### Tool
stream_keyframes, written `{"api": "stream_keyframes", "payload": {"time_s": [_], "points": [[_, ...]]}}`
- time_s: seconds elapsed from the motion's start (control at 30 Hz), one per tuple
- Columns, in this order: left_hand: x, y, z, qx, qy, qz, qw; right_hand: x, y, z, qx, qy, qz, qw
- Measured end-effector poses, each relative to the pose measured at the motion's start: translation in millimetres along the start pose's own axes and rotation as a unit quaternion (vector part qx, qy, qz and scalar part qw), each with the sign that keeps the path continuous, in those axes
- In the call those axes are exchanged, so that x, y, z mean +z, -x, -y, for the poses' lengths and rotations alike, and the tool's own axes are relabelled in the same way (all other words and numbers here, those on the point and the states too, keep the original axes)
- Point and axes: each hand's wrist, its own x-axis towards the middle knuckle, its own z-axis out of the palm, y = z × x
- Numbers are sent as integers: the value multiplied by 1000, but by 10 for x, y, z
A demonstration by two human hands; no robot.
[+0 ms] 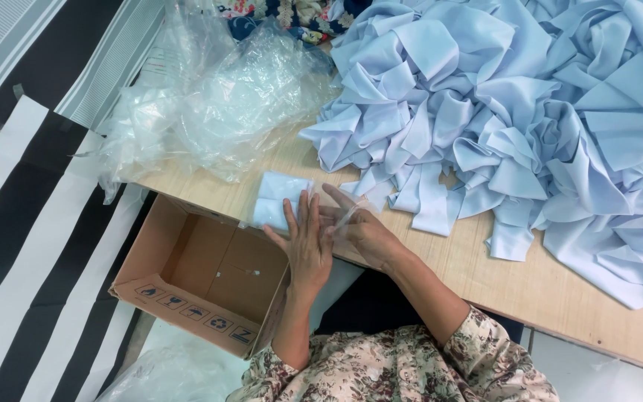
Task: The person folds white fabric pieces into rectangles, rolls them into cylinders, and places them into plastic bags on a table next to a large pile of similar fabric.
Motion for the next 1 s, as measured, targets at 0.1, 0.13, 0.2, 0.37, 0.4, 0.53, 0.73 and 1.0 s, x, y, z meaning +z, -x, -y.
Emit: {"api": "stream_keyframes", "payload": {"time_s": [0.1, 0.13, 0.2, 0.37, 0.4, 0.53, 0.73, 1.0], "points": [[-47, -56, 40, -4, -60, 16, 998, -317, 55, -32, 7, -49, -45, 998], [-73, -81, 73, -1, -58, 18, 998, -380, 104, 8, 6, -50, -48, 998], [-116, -132, 137, -13, -85, 31, 996, -512, 207, 86, 11, -42, -76, 996], [-238, -299, 258, -36, -91, 46, 994, -786, 531, 162, -36, -11, -133, 990], [-270, -355, 273, -35, -98, 35, 994, -859, 584, 177, -59, 12, -158, 986], [-242, -355, 320, -34, -79, -13, 996, -1136, 834, 281, -149, 137, -227, 953], [-270, -317, 26, 13, 107, -165, 980, -1710, 1010, 199, -235, 690, -452, 514], [28, -214, -691, 160, 284, -38, 945, -1829, 1007, -151, -192, 633, -387, 643]]}}
